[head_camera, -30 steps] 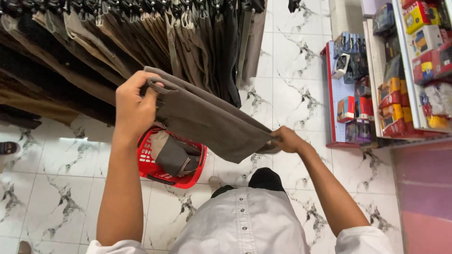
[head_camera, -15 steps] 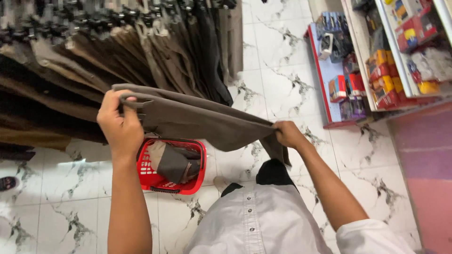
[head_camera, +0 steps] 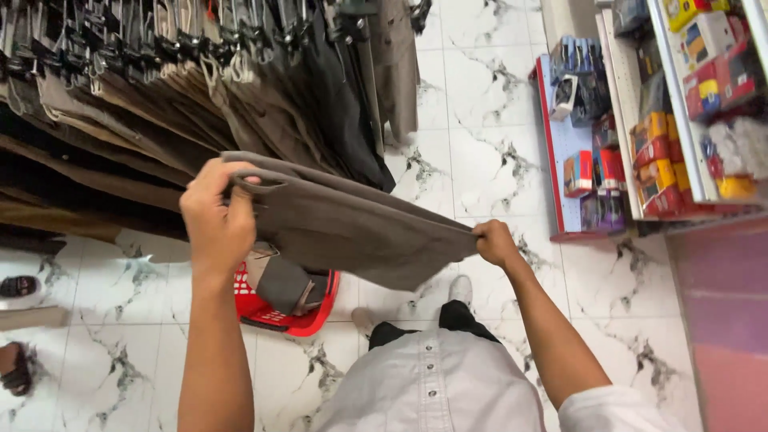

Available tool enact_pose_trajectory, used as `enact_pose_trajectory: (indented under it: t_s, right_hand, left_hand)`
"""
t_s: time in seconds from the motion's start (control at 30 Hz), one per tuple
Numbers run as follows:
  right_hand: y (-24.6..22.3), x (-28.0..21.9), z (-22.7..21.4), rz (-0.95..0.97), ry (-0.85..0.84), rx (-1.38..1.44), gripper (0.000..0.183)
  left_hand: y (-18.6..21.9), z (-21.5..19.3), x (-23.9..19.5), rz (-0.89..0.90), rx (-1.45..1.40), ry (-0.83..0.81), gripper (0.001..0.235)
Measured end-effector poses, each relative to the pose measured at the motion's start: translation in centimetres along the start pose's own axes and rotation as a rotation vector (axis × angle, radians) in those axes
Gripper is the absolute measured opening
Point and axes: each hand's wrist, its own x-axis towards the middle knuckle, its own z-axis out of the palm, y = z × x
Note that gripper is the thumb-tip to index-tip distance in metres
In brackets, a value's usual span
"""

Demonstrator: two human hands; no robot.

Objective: Selecting and organizing pants from a retail rack into a shopping basket.

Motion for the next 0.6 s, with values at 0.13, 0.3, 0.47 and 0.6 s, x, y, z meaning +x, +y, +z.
enact_pose_trajectory:
  t_s: [0.13, 0.3, 0.47, 0.6]
  right_hand:
    - [5.0, 1.7, -2.7, 0.061, 0.027, 0.003, 0.026]
    - [-0.7, 0.4, -10.1, 0.084, 0.223, 0.074, 0.026]
    - [-15.5, -4.7, -18.3, -0.564, 0.015, 0.543, 0.042]
    - [-18.0, -4.3, -19.3, -0.880, 0.048, 0.497, 0.016]
  left_hand:
    - [3.2, 4.9, 0.5, 0.011, 0.002, -0.005, 0.014]
    - [8.4, 11.8, -1.1, -0.070, 0.045, -0.002, 0.024]
    - [12.0, 18.9, -1.7, -0.017, 0.117, -0.051, 0.028]
    - [14.1, 20.7, -1.6, -0.111, 0.052, -0.043, 0.030]
